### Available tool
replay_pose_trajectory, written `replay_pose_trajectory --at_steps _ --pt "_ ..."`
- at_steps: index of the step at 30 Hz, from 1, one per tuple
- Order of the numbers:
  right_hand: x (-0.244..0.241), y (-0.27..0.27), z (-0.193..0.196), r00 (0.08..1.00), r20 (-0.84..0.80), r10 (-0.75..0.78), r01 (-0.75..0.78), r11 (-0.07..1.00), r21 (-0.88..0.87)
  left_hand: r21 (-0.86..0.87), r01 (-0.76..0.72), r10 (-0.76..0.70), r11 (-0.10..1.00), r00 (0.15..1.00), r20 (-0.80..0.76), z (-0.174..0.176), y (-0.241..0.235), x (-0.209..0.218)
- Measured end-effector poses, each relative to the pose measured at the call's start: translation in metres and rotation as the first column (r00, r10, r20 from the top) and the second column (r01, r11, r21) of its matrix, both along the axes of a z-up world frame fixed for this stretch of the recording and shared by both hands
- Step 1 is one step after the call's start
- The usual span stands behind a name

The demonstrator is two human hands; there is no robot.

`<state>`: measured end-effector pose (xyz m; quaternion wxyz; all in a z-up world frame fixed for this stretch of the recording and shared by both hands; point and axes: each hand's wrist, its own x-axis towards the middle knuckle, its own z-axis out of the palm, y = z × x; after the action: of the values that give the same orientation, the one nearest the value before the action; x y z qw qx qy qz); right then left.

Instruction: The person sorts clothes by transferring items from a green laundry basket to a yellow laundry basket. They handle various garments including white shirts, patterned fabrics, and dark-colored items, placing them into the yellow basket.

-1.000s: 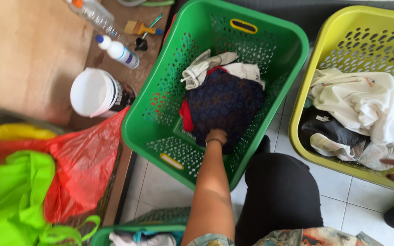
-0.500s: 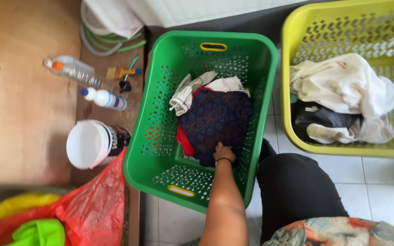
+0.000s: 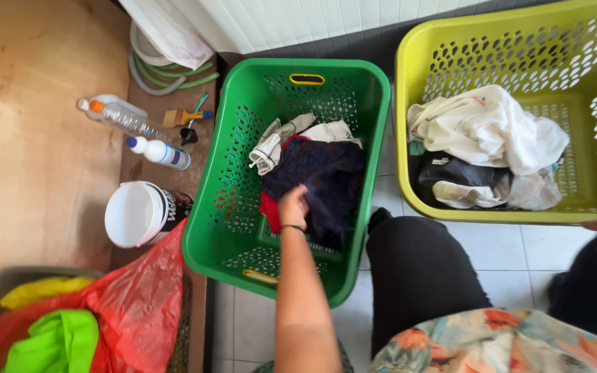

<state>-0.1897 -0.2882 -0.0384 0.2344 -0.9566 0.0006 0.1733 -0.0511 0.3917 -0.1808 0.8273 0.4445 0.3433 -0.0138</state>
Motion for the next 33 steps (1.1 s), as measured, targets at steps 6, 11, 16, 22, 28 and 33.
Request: replay_pose_trajectory --at_steps 6,11,16,22,28,33 --pt "0.038 0.066 0.118 0.953 0.166 0.255 -0.254 0.967 -0.026 0.025 0.037 -0.044 0.999 0.921 0.387 0.161 -0.035 0.033" --pt "0.042 0.158 0.219 0.929 0.180 0.323 -0.329 0.944 0.005 0.021 0.234 -0.196 0.972 0.759 0.621 0.317 -0.148 0.005" --pt "0.050 0.200 0.207 0.534 0.836 0.130 -0.693 0.633 0.344 0.140 0.443 -0.414 0.886 0.616 0.670 0.391 -0.269 -0.028" --pt "0.084 0.149 0.149 0.961 0.170 -0.217 -0.199 -0.119 0.973 0.809 0.188 -0.818 0.557 0.292 0.496 0.417 -0.344 -0.052" --pt "0.114 0.070 0.178 0.919 -0.010 -0.395 -0.157 -0.389 0.908 0.992 -0.086 -0.763 0.097 0.634 0.130 0.332 -0.372 -0.055" --pt "0.117 -0.002 0.183 0.735 -0.011 -0.678 -0.218 -0.252 0.943 0.842 0.163 -0.697 0.514 0.652 0.299 0.284 -0.388 -0.001"
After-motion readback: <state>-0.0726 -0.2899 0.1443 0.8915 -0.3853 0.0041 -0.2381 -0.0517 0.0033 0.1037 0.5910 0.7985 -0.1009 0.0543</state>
